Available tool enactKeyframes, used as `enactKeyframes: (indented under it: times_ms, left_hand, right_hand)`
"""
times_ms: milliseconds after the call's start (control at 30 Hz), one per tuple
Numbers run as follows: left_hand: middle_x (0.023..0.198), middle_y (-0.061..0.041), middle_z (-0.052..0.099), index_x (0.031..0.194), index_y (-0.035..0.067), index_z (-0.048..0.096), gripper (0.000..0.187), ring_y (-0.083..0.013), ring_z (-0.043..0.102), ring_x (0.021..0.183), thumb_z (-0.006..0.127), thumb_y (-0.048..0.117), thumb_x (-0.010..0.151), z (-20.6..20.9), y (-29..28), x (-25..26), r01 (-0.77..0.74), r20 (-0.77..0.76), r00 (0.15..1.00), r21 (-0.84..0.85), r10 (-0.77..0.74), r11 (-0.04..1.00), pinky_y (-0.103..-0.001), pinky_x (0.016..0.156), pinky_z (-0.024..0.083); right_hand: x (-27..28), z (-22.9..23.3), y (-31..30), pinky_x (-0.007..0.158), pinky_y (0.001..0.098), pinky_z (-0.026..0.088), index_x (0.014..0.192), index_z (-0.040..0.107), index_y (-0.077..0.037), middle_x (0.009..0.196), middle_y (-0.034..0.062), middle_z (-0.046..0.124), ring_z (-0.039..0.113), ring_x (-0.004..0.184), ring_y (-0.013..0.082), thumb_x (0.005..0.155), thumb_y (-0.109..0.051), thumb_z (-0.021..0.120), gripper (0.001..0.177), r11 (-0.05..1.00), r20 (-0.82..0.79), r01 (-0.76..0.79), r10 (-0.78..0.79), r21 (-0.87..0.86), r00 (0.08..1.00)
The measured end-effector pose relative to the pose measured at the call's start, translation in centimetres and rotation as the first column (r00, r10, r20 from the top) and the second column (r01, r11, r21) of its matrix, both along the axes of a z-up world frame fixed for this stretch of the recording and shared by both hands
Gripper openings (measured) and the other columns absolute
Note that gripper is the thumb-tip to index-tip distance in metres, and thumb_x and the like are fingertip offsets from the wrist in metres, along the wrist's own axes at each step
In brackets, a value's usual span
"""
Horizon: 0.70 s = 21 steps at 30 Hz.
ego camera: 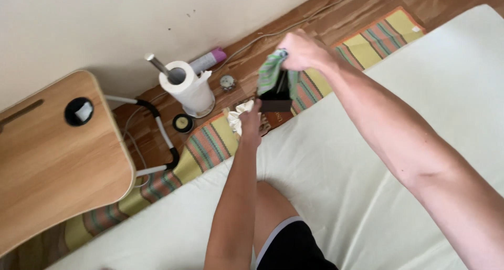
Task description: Cleaning a metronome and a small wooden table using a cloth.
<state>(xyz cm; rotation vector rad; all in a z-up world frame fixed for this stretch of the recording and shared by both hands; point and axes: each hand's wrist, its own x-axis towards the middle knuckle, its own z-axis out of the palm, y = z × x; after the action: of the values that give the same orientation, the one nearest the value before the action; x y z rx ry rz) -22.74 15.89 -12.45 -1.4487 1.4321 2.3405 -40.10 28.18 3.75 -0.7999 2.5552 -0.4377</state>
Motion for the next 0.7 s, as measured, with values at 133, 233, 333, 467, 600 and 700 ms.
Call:
enactKeyframes:
  times_ms: [133,233,333,467,600,700]
  left_hand:
    - [0.144,-0.007,0.037,0.151,0.019,0.026,0.080,-0.0382,0.048,0.126,0.073,0.049,0.093,0.4,-2.3,2.4,-0.129,-0.039,0.990,0.120,0.134,0.984,-0.063,0.103,0.049]
    - [0.133,-0.016,0.055,0.136,0.006,0.051,0.071,-0.0403,0.063,0.112,0.067,0.054,0.087,-0.4,-4.4,4.1,-0.121,-0.438,0.871,0.249,0.224,0.961,-0.059,0.088,0.054]
    - [0.139,-0.013,0.057,0.139,0.007,0.053,0.071,-0.0368,0.064,0.115,0.064,0.060,0.093,1.7,-5.6,6.5,-0.161,-0.446,0.864,0.197,0.234,0.967,-0.054,0.091,0.056]
    - [0.138,-0.013,0.051,0.137,0.012,0.046,0.067,-0.0421,0.056,0.122,0.055,0.061,0.094,4.9,-6.4,9.2,-0.317,-0.296,0.881,0.212,0.370,0.924,-0.065,0.089,0.053]
    - [0.143,-0.015,0.046,0.141,0.017,0.045,0.061,-0.0428,0.049,0.130,0.048,0.054,0.092,5.7,-7.4,11.2,-0.366,-0.275,0.858,0.266,0.434,0.892,-0.076,0.093,0.048]
    - [0.143,-0.017,0.052,0.139,0.014,0.050,0.065,-0.0450,0.053,0.124,0.045,0.053,0.088,5.1,-9.1,12.8,-0.356,-0.313,0.834,0.324,0.454,0.877,-0.074,0.090,0.045]
  right_hand:
    - [4.4,5.1,-4.0,0.062,0.0409,0.059,0.107,0.078,-0.015,0.097,0.0097,0.077,0.073,0.074,0.0223,0.084,-0.002,0.070,0.028,0.995,0.001,-0.088,0.088,-0.043,0.996]
    - [7.1,7.1,-6.4,0.066,0.0414,0.057,0.105,0.081,-0.011,0.098,0.0132,0.078,0.072,0.078,0.0239,0.083,-0.004,0.072,0.024,0.985,-0.073,-0.170,0.166,-0.044,0.983]
    - [8.4,7.5,-8.0,0.066,0.0405,0.058,0.105,0.081,-0.014,0.095,0.0114,0.078,0.073,0.078,0.0224,0.083,-0.003,0.069,0.027,0.956,-0.025,-0.267,0.266,-0.123,0.964]
    - [11.6,10.7,-9.3,0.067,0.0392,0.062,0.120,0.071,-0.009,0.105,0.0136,0.075,0.074,0.081,0.0250,0.096,-0.013,0.056,0.028,0.965,0.253,-0.133,0.190,-0.226,0.949]
    - [13.7,11.6,-10.2,0.067,0.0378,0.066,0.132,0.065,-0.010,0.113,0.0143,0.075,0.076,0.084,0.0212,0.099,-0.018,0.043,0.041,0.938,0.428,-0.058,0.211,-0.343,0.879]
    - [15.5,10.4,-11.4,0.075,0.0386,0.067,0.127,0.066,-0.012,0.115,0.0135,0.074,0.076,0.086,0.0230,0.097,-0.021,0.044,0.038,0.923,0.488,-0.045,0.243,-0.382,0.839]
